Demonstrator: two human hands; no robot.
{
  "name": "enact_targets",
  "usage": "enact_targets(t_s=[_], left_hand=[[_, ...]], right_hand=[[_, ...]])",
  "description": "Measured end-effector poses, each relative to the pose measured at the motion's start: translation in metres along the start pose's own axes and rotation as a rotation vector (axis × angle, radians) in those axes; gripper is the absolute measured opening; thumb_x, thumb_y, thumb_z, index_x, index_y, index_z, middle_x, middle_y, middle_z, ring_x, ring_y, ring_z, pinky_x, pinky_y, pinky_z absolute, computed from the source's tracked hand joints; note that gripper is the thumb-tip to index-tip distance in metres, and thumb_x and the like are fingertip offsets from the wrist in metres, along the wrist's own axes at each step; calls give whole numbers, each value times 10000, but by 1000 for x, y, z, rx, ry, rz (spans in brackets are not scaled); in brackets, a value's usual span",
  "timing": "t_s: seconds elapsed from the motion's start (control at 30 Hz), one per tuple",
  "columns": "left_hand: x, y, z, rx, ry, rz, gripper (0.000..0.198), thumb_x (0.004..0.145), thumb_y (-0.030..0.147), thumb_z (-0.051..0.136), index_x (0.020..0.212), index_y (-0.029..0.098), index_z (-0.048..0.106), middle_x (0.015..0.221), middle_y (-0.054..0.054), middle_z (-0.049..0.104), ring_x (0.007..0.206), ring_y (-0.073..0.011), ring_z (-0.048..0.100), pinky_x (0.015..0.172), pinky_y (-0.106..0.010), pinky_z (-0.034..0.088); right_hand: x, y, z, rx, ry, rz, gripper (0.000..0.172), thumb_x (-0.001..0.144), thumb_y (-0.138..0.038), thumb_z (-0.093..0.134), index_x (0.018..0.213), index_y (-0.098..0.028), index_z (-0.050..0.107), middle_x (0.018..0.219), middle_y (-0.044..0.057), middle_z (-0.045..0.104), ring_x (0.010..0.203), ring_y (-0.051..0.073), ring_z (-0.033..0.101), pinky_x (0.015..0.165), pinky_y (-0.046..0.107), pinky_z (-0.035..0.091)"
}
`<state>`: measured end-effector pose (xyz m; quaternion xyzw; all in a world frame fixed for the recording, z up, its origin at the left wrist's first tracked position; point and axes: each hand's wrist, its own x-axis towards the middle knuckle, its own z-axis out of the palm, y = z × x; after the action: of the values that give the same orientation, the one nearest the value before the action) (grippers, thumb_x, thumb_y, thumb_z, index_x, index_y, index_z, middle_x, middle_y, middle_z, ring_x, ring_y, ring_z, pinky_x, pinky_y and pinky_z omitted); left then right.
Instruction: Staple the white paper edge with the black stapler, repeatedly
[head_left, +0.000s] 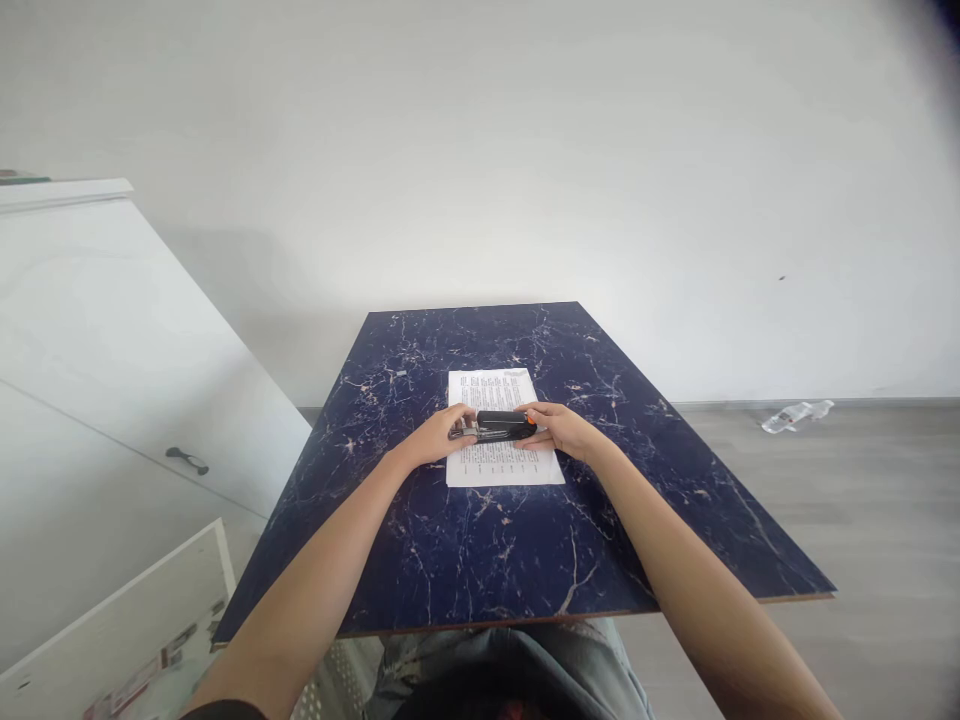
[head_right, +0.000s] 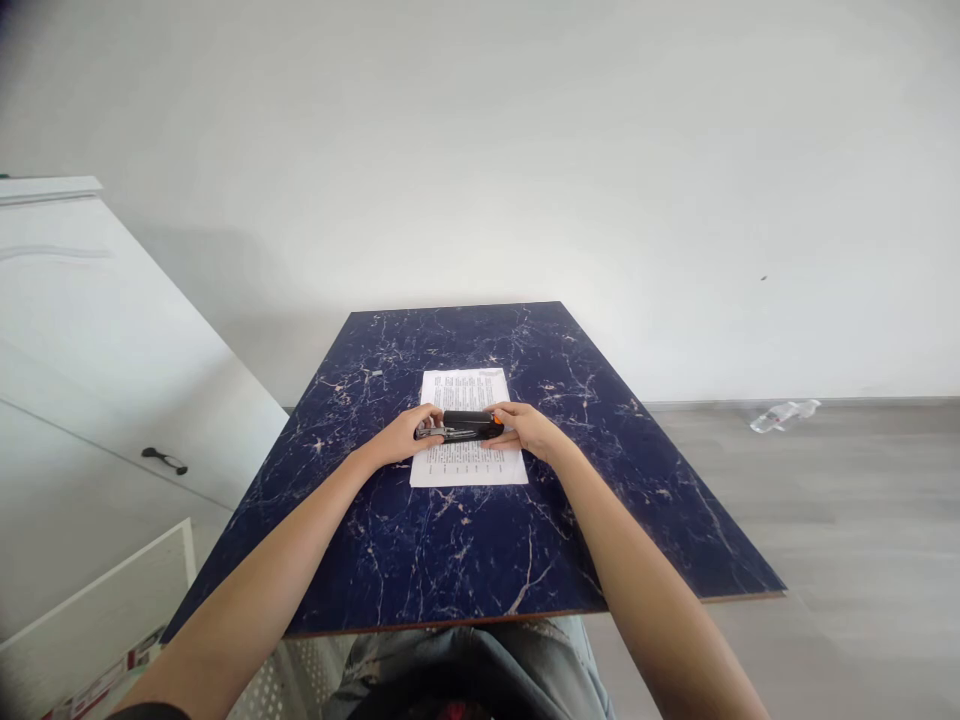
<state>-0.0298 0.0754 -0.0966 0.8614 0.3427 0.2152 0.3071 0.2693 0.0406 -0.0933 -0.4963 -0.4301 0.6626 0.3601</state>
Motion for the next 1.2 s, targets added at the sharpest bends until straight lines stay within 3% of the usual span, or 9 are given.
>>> enact_targets(t_s=[0.23,0.37,0.5,0.73,0.87,0.97,1.07,1.13,1.2], left_hand=[[-1,-6,-3,-7,22,40,345,911,470,674,1172,248,719,1074,-94,727,937,-250,674,860,-405,541],[-4,-8,-6,10,28,135,296,957,474,623,1127,289,779,1127,-91,718,990,-240,686,931,-409,537],[-6,-11,-9,74,16,153,279,974,469,606,1155,345,779,1160,-66,702,957,-215,693,901,-381,538],[-5,-8,-10,101,45,162,257,964,473,618,971,254,753,1060,-63,704,831,-180,652,804,-335,528],[-5,-8,-12,69,59,168,291,943,500,638,877,226,711,988,-63,691,742,-159,612,731,-321,517],[-7,-7,-12,-3,84,118,324,869,547,716,960,237,697,1012,-62,691,748,-167,652,702,-310,535],[-7,-5,-12,-165,228,21,427,867,593,701,1112,248,641,1076,-65,690,712,-162,695,647,-284,540],[-4,-4,-10,-331,474,-35,426,935,625,590,1115,239,606,1048,-67,692,740,-173,718,659,-283,551],[2,-3,-6,-595,746,-81,460,980,661,469,1095,230,582,1045,-86,697,898,-213,738,762,-321,585]], right_hand=[[4,6,-4,-67,-4,-42,354,964,-446,687,1167,-156,688,1108,164,757,773,259,798,704,356,700],[5,6,-5,-83,-11,-50,339,969,-442,675,1158,-161,689,1121,155,755,747,252,796,671,340,693],[4,6,-4,-93,2,-59,310,969,-417,674,1140,-160,697,1128,159,750,711,250,792,634,339,685],[3,5,-5,-133,18,-81,338,952,-448,682,1126,-159,700,1055,141,762,645,208,769,581,303,656],[0,5,-3,-349,-29,-205,411,834,-447,797,1139,-182,721,839,56,759,587,171,720,543,274,617],[2,7,0,-561,44,-296,436,732,-365,858,1111,-179,750,609,-17,675,464,152,623,442,248,525],[4,8,4,-618,113,-413,391,727,-367,842,1061,-177,774,679,2,701,483,143,601,456,252,494],[4,6,6,-590,143,-545,365,725,-378,840,1022,-176,777,833,39,738,629,166,655,562,276,539],[1,2,9,-565,199,-670,344,739,-401,834,989,-174,771,900,57,733,752,189,670,650,297,556]])
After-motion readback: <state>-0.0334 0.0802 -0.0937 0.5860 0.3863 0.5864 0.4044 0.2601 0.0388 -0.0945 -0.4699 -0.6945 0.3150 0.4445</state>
